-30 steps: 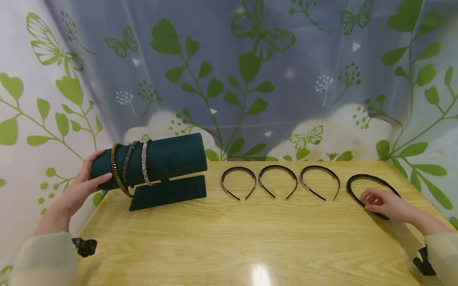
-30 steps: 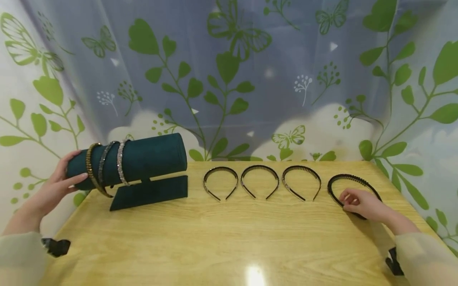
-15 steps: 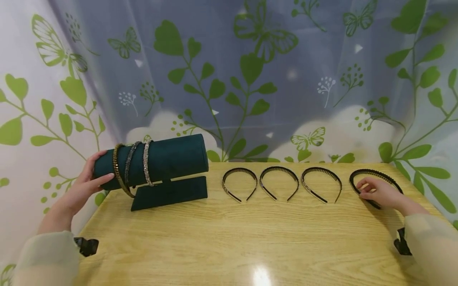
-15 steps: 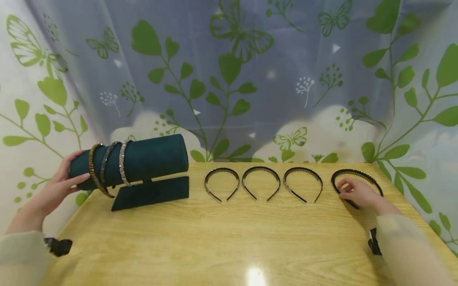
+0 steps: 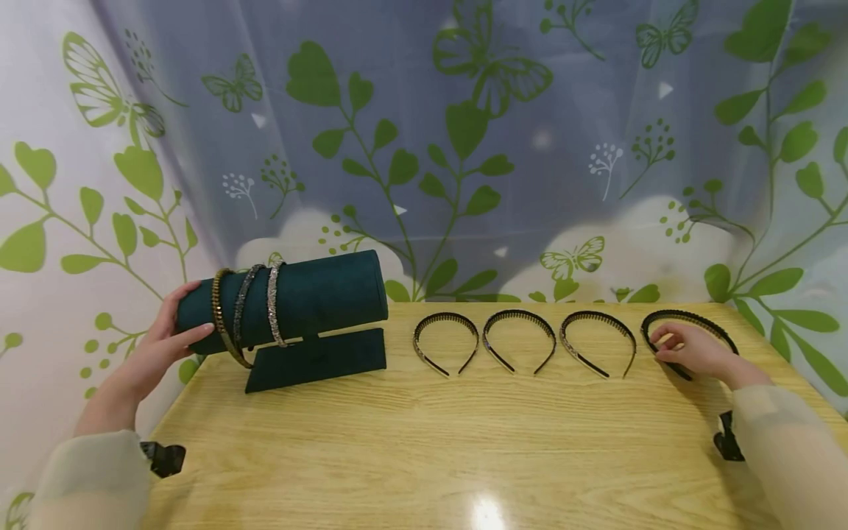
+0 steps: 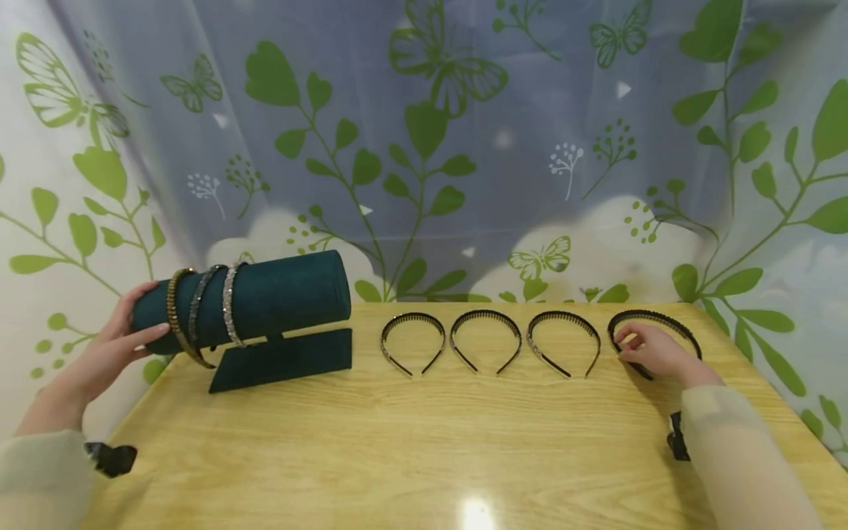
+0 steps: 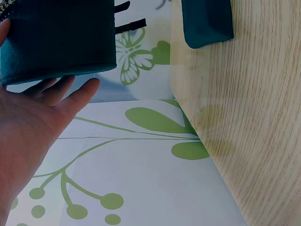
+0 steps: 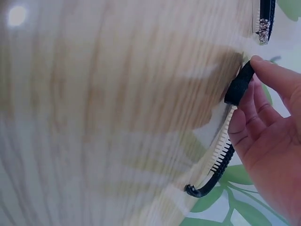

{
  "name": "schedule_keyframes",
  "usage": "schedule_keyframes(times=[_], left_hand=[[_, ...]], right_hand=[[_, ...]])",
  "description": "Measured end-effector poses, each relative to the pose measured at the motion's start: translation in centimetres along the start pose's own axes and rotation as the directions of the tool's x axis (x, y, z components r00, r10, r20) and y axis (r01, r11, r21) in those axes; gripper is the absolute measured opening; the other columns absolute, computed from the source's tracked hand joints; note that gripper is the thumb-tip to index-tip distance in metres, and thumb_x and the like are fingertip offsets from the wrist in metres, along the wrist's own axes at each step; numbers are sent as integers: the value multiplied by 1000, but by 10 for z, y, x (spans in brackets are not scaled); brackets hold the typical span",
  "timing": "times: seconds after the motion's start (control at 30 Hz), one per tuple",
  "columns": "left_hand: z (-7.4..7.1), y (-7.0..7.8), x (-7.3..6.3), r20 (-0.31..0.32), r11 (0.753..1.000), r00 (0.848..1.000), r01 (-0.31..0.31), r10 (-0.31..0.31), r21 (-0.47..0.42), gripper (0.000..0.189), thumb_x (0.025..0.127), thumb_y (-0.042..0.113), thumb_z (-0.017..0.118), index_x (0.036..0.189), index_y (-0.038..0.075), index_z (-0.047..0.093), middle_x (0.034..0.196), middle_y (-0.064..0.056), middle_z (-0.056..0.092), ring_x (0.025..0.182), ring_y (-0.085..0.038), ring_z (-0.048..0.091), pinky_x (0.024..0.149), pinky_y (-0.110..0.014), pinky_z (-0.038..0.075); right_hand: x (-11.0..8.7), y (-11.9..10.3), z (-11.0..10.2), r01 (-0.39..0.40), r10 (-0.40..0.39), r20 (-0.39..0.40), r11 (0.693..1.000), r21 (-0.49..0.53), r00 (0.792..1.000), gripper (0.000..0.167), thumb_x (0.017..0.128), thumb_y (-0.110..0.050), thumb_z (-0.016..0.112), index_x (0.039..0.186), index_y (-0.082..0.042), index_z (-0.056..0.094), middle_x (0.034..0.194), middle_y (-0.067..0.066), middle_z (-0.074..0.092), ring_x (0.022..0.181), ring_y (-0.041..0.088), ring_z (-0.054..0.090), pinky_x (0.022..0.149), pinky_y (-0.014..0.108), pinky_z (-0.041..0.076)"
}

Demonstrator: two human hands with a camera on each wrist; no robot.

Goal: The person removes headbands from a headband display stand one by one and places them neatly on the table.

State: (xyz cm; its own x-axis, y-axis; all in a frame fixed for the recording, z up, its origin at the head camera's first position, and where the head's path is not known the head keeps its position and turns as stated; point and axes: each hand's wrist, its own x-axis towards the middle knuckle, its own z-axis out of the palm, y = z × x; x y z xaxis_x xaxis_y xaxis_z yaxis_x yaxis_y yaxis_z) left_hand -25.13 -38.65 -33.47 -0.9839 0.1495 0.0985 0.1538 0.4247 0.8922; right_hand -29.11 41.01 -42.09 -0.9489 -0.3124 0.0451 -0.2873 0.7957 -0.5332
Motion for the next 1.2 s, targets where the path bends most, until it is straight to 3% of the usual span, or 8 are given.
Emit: schedule_keyframes(times=[0.13,0.23,0.33,0.53,0.6,0.83,1.03,1.2], left_hand=[[-1,2,-1,-3,1000,1000,2,-2,-23,73,103,19,49,151,50,4,148,-25,4,121,-28,29,93,-55,34],[-2,3,-2,-2,999,1000,5,-6,-44,73,103,19,49,151,51,3,149,-26,1,123,-32,26,93,-67,24],[-3,2,-3,-7,1000,1000,15,-15,-22,73,103,20,49,150,52,3,148,-26,3,121,-30,28,92,-62,29],[-2,-2,-3,-7,1000,1000,9,-9,9,72,103,20,50,151,50,5,145,-25,9,114,-19,34,81,-29,41],[0,-2,-3,-5,1000,1000,4,-4,3,72,103,21,50,152,49,5,146,-25,8,116,-22,33,82,-30,41],[1,-4,-2,5,999,1000,15,-14,-38,72,103,21,49,150,52,4,147,-26,3,123,-39,23,92,-63,28],[-2,-4,-1,-8,999,1000,9,-9,-36,72,103,19,49,151,51,5,147,-25,4,122,-33,26,90,-59,30],[1,0,0,-4,999,1000,21,-21,-46,73,103,22,50,150,52,4,149,-24,1,126,-40,20,94,-61,28]], right_hand=[[2,-13,-6,9,-9,-15,1000,-3,1000,19,92,-1,64,107,8,57,95,18,63,85,33,62,68,42,50],[9,-34,-12,31,-31,-42,999,16,999,21,96,-4,60,113,8,55,99,20,61,88,34,61,71,45,50],[20,-63,-15,68,-64,-68,996,57,996,24,99,-8,57,118,6,54,104,19,59,90,33,60,73,45,49],[44,-129,-17,159,-144,-118,978,137,983,28,100,-12,56,124,2,53,110,19,58,94,30,59,77,37,49],[51,-150,-17,193,-173,-130,968,161,976,29,100,-12,56,125,1,53,111,18,59,95,30,60,78,34,49],[85,-213,-6,286,-263,-116,917,278,958,30,99,-13,58,125,0,54,113,17,59,98,28,59,82,36,48],[120,-270,14,358,-331,-136,863,355,934,33,97,-12,62,127,-1,53,115,16,58,102,28,56,86,41,45],[142,-317,31,392,-368,-136,836,383,920,41,95,-17,66,132,-5,51,123,11,56,111,23,52,90,42,42]])
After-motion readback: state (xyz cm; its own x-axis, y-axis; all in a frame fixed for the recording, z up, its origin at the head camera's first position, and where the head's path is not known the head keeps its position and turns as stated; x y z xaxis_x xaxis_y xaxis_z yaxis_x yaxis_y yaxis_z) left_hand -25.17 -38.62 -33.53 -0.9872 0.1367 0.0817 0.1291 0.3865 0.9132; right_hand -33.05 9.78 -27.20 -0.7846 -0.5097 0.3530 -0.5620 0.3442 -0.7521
